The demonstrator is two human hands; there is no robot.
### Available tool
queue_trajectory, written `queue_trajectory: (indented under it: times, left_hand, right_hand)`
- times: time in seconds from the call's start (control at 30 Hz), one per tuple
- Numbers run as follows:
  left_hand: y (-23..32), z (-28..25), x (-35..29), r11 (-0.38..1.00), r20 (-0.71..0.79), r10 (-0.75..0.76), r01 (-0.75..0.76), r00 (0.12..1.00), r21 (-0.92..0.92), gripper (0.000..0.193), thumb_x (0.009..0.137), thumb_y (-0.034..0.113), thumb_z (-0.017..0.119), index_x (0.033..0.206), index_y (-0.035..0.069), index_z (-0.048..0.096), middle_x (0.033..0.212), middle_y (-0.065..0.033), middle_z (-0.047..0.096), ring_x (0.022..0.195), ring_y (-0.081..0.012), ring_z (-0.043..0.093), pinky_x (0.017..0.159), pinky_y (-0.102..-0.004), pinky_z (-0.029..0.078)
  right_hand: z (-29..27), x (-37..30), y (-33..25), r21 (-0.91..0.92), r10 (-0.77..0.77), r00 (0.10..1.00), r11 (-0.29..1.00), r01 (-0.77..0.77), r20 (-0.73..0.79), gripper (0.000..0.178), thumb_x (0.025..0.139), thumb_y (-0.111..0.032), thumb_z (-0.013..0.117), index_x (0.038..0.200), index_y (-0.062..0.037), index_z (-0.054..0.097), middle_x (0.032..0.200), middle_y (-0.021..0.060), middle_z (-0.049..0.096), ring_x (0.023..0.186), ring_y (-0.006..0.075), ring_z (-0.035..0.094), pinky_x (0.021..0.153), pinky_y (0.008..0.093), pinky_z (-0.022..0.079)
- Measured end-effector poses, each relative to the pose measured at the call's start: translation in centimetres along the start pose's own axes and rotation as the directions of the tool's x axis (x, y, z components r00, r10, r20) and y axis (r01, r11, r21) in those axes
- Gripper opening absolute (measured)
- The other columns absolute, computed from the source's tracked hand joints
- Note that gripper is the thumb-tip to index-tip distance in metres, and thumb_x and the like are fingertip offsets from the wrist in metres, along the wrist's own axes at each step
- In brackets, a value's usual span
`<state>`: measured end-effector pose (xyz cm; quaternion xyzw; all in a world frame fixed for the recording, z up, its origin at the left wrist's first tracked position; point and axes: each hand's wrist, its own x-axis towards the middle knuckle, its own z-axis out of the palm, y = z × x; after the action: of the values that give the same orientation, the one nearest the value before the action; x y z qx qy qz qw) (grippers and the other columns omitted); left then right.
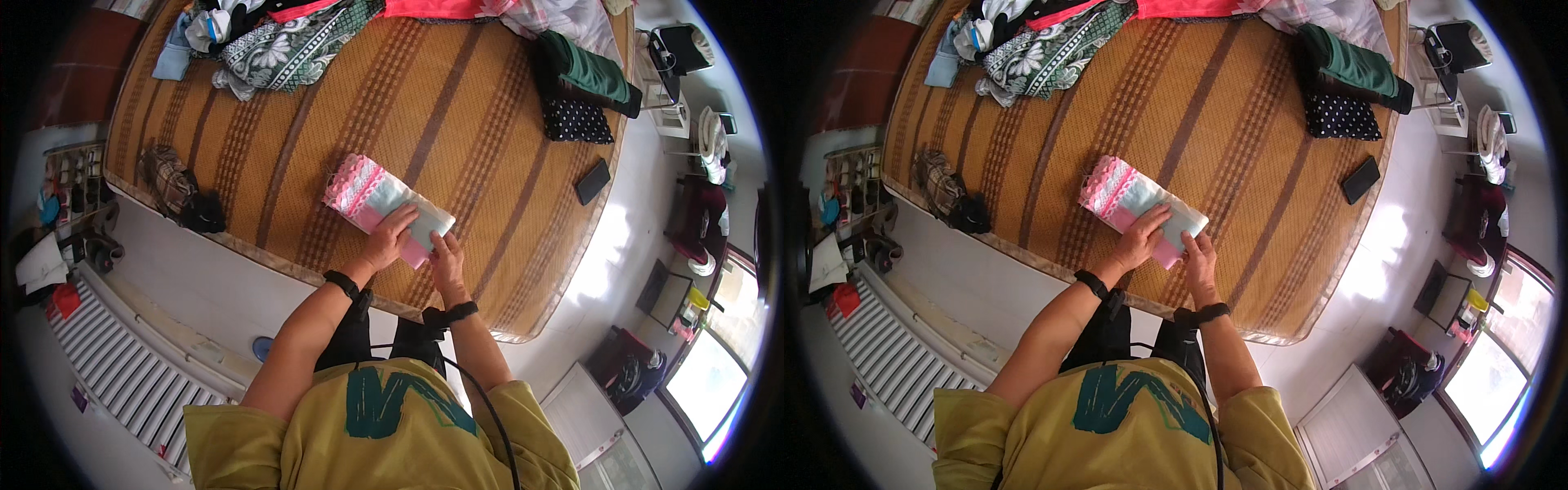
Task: The person folds a pair of black polka-dotted pants and a striped fabric item on a bed by hand, smoothing the materials and folding them into neat rectangles.
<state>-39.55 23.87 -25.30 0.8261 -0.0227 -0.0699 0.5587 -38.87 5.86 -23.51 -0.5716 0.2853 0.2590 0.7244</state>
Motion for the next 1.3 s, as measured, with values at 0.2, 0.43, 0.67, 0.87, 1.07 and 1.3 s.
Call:
queue_trajectory:
  times: [0.2,0.43,0.67,0.87,1.07,1.3]
  left_hand:
    - [-1.1,-1.8,0.0,0.695,0.101,-0.367,0.345,0.925,-0.63,0.039,0.108,0.027,0.046,0.135,0.001,0.058,0.135,-0.006,0.059,0.12,-0.0154,0.056,0.103,-0.0323,0.045]
    - [-0.7,-6.4,0.2,0.672,-0.031,-0.513,0.38,0.858,-0.636,0.048,0.105,0.041,0.053,0.128,0.0,0.061,0.109,-0.0079,0.068,0.102,-0.0193,0.063,0.087,-0.0347,0.051]
    - [0.4,-9.7,-1.3,0.968,-0.257,-0.24,0.211,0.936,-0.134,0.051,0.091,0.007,0.069,0.14,0.002,0.054,0.131,-0.0196,0.064,0.121,-0.0259,0.062,0.1,-0.0353,0.048]
    - [-1.6,-12.2,0.0,0.936,-0.319,-0.349,0.347,0.881,-0.065,0.04,0.088,-0.001,0.066,0.127,0.001,0.061,0.12,-0.0183,0.067,0.113,-0.0323,0.065,0.097,-0.0382,0.052]
    - [-2.1,-13.9,0.2,0.805,-0.36,-0.037,0.241,0.932,0.541,0.039,0.088,0.012,0.068,0.127,0.009,0.063,0.138,-0.0139,0.056,0.127,-0.0392,0.052,0.107,-0.0488,0.042]
    - [-3.9,-14.4,1.3,0.936,-0.367,-0.058,0.179,0.928,0.304,0.047,0.088,0.02,0.071,0.131,0.003,0.059,0.132,-0.0196,0.059,0.122,-0.0385,0.056,0.104,-0.0475,0.044]
  right_hand:
    - [6.2,-0.6,-2.8,-0.294,-0.134,0.989,0.944,0.146,0.062,0.067,0.091,-0.022,0.076,0.144,0.003,0.043,0.101,0.01,0.068,0.088,0.0164,0.066,0.074,0.0308,0.055]
    - [11.3,0.5,-3.1,-0.486,-0.119,0.984,0.857,0.171,0.135,0.071,0.094,-0.017,0.072,0.15,0.0028,0.034,0.096,0.0123,0.065,0.085,0.019,0.068,0.073,0.032,0.058]
    - [12.7,1.7,-2.3,-0.476,-0.112,0.965,0.852,0.217,0.238,0.061,0.094,-0.001,0.054,0.152,-0.0048,0.036,0.105,0.0104,0.068,0.093,0.0211,0.069,0.077,0.0329,0.058]
    - [11.9,0.7,-2.1,-0.795,-0.538,0.652,-0.058,0.603,0.534,0.058,0.088,-0.006,0.064,0.144,-0.0108,0.05,0.142,0.0121,0.053,0.133,0.0336,0.049,0.11,0.0507,0.04]
    - [12.9,1.4,-1.3,-0.779,-0.348,0.705,-0.152,0.608,0.618,0.067,0.089,-0.019,0.069,0.151,-0.017,0.043,0.162,0.0091,0.03,0.149,0.0357,0.029,0.121,0.0518,0.026]
    - [12.9,2.0,-1.8,-0.797,-0.339,0.759,0.043,0.602,0.556,0.064,0.09,-0.016,0.068,0.15,-0.0138,0.044,0.161,0.0142,0.03,0.149,0.0399,0.027,0.12,0.0527,0.026]
